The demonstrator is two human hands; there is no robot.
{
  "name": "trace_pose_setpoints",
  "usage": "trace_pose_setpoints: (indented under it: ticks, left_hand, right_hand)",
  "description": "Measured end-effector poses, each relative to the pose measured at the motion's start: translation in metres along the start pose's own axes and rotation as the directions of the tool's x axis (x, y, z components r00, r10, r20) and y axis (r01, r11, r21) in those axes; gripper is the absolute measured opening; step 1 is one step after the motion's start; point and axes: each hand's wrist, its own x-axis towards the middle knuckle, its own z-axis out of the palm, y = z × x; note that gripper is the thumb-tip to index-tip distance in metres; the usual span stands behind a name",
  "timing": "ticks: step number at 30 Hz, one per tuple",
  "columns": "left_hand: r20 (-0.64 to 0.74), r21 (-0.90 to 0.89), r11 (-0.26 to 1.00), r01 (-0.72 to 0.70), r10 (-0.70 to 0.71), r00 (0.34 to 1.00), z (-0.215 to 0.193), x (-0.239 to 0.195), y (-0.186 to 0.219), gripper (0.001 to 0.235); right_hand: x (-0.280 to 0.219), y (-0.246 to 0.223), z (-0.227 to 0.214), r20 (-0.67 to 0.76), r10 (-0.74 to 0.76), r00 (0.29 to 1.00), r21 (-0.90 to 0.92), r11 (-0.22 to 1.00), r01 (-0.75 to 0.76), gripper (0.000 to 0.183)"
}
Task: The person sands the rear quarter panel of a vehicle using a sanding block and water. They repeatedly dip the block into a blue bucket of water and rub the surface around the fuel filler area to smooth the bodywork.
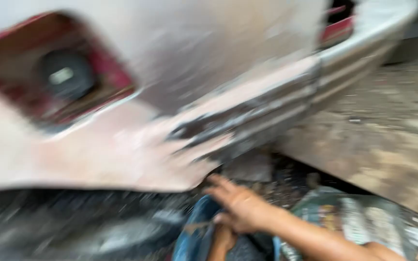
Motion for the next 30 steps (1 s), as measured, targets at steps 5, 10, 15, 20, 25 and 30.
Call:
trace_pose_setpoints:
  ticks: [5,10,15,20,25,30]
  left_hand:
    - [0.348,0.926,0.078,-0.368,0.194,0.917,-0.016,-0.026,0.026,0.033]
    - [0.313,0.949,-0.062,-0.308,0.239,0.919,0.029,-0.104,0.13,0.026]
    - [0.515,0.849,-0.178,-0.497,0.482,0.709,0.056,-0.166,0.227,0.015]
    - [0.639,0.756,-0.533,-0.379,0.725,0.256,0.066,-0.191,0.324,0.011]
    - [0.533,0.845,-0.524,-0.109,0.841,0.089,0.075,-0.216,0.37,0.021]
    - [0.652,0.743,-0.662,-0.093,0.686,0.324,0.058,-0.183,0.341,0.03]
  right_hand:
    - [-0.001,0.015,0.01,0.106,0.037,0.994,-0.184,0.983,-0.017,0.07]
    - [-0.004,0.029,0.013,0.125,0.061,0.99,-0.29,0.957,-0.023,0.07]
    - [-0.004,0.043,0.013,0.134,0.161,0.978,-0.349,0.931,-0.105,0.072]
    - [0.004,0.035,0.009,0.216,0.233,0.948,-0.392,0.91,-0.135,0.066]
    - [0.011,0.027,0.015,0.248,0.225,0.942,-0.412,0.905,-0.108,0.07]
    - [0.014,0.034,0.028,0.307,0.179,0.935,-0.373,0.926,-0.055,0.072]
